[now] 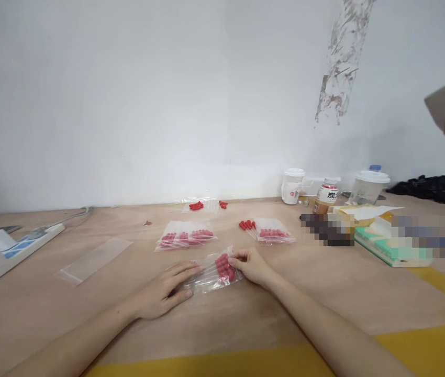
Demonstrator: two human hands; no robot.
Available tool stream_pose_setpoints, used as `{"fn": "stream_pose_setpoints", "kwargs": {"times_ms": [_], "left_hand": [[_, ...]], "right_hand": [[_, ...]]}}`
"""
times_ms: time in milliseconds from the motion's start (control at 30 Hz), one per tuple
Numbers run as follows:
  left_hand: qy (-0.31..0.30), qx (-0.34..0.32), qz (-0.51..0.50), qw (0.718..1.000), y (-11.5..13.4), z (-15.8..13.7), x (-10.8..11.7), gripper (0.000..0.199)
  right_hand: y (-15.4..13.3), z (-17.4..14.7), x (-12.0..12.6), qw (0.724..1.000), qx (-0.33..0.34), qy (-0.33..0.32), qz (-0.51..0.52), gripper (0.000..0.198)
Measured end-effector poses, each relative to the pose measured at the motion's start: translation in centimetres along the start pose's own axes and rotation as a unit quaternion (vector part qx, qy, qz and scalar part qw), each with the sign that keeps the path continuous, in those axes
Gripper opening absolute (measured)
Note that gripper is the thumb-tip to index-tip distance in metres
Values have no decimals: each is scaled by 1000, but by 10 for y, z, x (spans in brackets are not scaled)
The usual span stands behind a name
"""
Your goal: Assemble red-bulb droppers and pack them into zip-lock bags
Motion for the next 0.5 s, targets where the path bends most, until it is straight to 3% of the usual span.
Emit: {"fn": "stream_pose_setpoints", "kwargs": {"times_ms": [133,267,400,500], "left_hand": [[6,11,-27,1000,-4,-1,-2,46],[52,20,-18,998,-7,1,0,40],[208,70,78,973,-25,-4,39,31],[337,197,166,905,-58,-28,86,35]], "right_hand": [[6,1,18,997,-18,75,4,29],[12,-1,47,984,-17,144,99,27],[20,-1,67,952,-12,221,213,26],[21,6,71,928,-18,269,256,23]]}}
Point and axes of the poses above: each hand's wrist, its own z-axis towards the middle knuckle, its own x-axis out of the back of the hand, y = z × x, the point moved 4 cm from there along z, towards the middle knuckle, and after that the axes turned 11 degrees about -z, right-handed, at the moved point
